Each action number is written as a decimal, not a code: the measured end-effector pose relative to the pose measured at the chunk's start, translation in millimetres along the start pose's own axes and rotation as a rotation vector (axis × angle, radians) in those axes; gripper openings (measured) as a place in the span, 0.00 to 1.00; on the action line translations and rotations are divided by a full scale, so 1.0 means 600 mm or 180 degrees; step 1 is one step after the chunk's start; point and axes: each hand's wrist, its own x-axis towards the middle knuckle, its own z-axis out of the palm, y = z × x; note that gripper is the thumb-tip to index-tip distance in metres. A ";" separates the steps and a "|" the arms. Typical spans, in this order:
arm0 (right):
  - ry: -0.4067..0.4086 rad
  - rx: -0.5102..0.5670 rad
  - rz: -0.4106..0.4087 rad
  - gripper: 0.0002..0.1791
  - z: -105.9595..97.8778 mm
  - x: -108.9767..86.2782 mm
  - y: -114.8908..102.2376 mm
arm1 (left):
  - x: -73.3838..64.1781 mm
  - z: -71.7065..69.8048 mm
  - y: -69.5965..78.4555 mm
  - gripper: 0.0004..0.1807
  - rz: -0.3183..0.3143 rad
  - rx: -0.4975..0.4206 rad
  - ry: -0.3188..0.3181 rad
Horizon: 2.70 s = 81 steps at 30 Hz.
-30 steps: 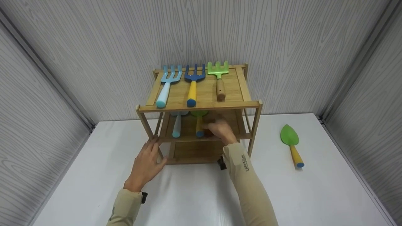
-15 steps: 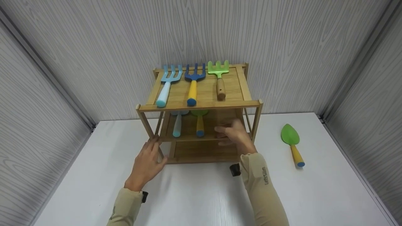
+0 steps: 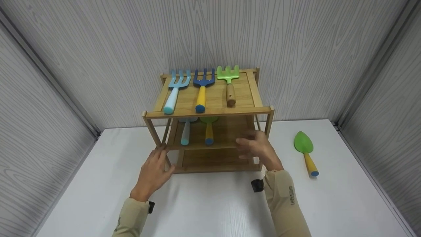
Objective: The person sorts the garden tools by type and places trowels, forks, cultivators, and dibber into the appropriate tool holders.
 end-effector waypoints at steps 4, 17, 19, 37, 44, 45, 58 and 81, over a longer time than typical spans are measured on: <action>0.0022 -0.0021 0.0016 0.40 -0.006 -0.005 0.004 | 0.001 -0.002 0.000 0.27 -0.0007 0.0017 -0.0030; 0.0099 -0.0198 -0.0058 0.35 -0.035 -0.029 0.025 | 0.000 0.004 0.000 0.29 0.0044 0.0092 0.0044; 0.0101 -0.0200 -0.0057 0.35 -0.040 -0.032 0.029 | -0.001 0.004 0.001 0.29 0.0049 0.0122 0.0041; 0.0071 -0.0017 0.0020 0.32 -0.074 -0.052 0.065 | -0.003 0.006 -0.001 0.28 0.0076 0.0153 0.0083; 0.0061 -0.0047 0.0119 0.32 -0.099 -0.059 0.077 | -0.002 0.006 -0.001 0.28 0.0036 0.0131 0.0050; 0.0065 -0.0050 0.0138 0.32 -0.102 -0.059 0.078 | -0.002 0.005 -0.001 0.28 0.0035 0.0138 0.0047; 0.0183 -0.0227 0.0386 0.34 -0.150 -0.057 0.107 | -0.005 0.006 0.002 0.29 -0.0012 0.0218 -0.0049; 0.0327 -0.0624 0.0901 0.39 -0.230 -0.068 0.125 | -0.004 0.009 0.005 0.29 0.0010 0.0207 -0.0102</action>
